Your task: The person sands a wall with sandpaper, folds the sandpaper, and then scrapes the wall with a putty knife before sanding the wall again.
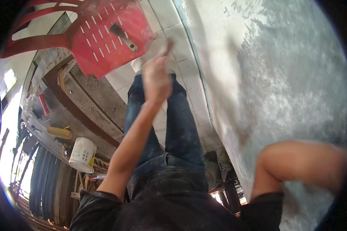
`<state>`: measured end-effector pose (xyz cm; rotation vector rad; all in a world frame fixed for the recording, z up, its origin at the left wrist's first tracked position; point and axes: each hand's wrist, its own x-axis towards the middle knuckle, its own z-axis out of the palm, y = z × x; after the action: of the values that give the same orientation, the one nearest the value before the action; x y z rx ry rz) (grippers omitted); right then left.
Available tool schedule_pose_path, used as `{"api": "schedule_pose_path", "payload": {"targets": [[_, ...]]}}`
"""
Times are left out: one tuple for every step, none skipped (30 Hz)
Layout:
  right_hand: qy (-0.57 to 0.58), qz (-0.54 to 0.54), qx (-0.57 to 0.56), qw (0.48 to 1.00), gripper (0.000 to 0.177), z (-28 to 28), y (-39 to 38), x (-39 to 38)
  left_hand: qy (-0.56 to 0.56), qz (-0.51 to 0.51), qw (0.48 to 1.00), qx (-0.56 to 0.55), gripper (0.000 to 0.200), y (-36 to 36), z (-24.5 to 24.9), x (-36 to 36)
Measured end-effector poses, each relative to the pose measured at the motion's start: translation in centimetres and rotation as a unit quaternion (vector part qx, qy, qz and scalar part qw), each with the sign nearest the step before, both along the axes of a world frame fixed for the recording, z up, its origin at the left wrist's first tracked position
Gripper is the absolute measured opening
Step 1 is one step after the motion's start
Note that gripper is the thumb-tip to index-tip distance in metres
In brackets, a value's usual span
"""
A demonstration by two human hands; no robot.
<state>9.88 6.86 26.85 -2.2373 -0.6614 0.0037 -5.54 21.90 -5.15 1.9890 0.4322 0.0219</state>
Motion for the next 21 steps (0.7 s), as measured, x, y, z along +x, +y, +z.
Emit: {"api": "schedule_pose_path", "payload": {"targets": [[-0.024,0.036,0.004,0.999,0.031,2.6,-0.1,-0.4,-0.029,-0.009,0.990,-0.135,0.027,-2.6,0.5,2.2],[-0.035,0.056,0.013,0.998,0.031,4.2,-0.2,-0.9,-0.085,-0.038,0.993,-0.075,0.029,-5.3,1.2,3.3],[-0.051,0.080,0.017,0.995,0.031,5.8,-0.1,-1.3,-0.096,-0.008,0.989,-0.112,0.029,-8.1,2.1,4.2],[-0.057,0.085,0.023,0.994,0.031,6.5,-0.2,-1.6,-0.107,0.021,0.983,-0.149,0.031,-10.6,2.8,5.1],[-0.070,0.094,0.022,0.993,0.031,7.6,-0.2,-1.9,-0.116,0.021,0.979,-0.168,0.032,-12.6,3.3,5.9],[-0.074,0.097,0.022,0.992,0.032,8.1,-0.4,-2.2,-0.127,0.023,0.973,-0.189,0.034,-13.9,3.9,6.8],[-0.081,0.096,0.024,0.992,0.032,8.5,-0.5,-2.5,-0.136,0.020,0.979,-0.149,0.034,-15.0,4.4,7.2],[-0.085,0.097,0.024,0.991,0.032,8.7,-0.7,-2.8,-0.129,0.001,0.982,-0.138,0.034,-15.6,4.8,7.4],[-0.085,0.096,0.022,0.992,0.032,8.9,-0.9,-3.0,-0.119,-0.016,0.984,-0.129,0.035,-16.3,5.1,7.4],[-0.085,0.097,0.019,0.991,0.032,8.8,-1.1,-3.2,-0.109,-0.029,0.986,-0.120,0.036,-16.9,5.5,7.4],[-0.086,0.097,0.021,0.991,0.032,8.8,-1.2,-3.3,-0.098,-0.048,0.988,-0.106,0.041,-17.2,5.5,7.3],[-0.085,0.096,0.023,0.991,0.032,8.8,-1.3,-3.5,-0.100,-0.049,0.989,-0.099,0.042,-17.3,5.4,7.2],[-0.085,0.094,0.024,0.992,0.032,8.7,-1.5,-3.6,-0.102,-0.051,0.989,-0.091,0.043,-17.4,5.3,7.2],[-0.084,0.090,0.028,0.992,0.033,8.7,-1.7,-3.7,-0.105,-0.052,0.990,-0.084,0.044,-17.6,5.1,7.2],[-0.086,0.091,0.028,0.992,0.033,8.7,-1.8,-3.9,-0.105,-0.053,0.989,-0.089,0.045,-17.8,5.0,7.4],[-0.086,0.089,0.028,0.992,0.033,8.7,-1.9,-4.0,-0.105,-0.057,0.988,-0.095,0.046,-17.9,4.9,7.5],[-0.087,0.091,0.028,0.992,0.033,8.7,-2.0,-4.1,-0.104,-0.059,0.988,-0.101,0.047,-18.1,4.9,7.5],[-0.082,0.083,0.033,0.993,0.033,8.6,-2.2,-4.2,-0.107,-0.053,0.986,-0.118,0.048,-18.3,4.9,7.6],[-0.087,0.085,0.033,0.992,0.033,8.7,-2.3,-4.3,-0.109,-0.052,0.984,-0.134,0.049,-18.3,4.8,7.6],[-0.089,0.082,0.037,0.992,0.034,8.8,-2.3,-4.3,-0.113,-0.051,0.981,-0.148,0.050,-18.3,4.7,7.7],[-0.092,0.081,0.042,0.992,0.034,8.9,-2.3,-4.5,-0.114,-0.051,0.981,-0.146,0.050,-18.3,4.6,7.8]]}}
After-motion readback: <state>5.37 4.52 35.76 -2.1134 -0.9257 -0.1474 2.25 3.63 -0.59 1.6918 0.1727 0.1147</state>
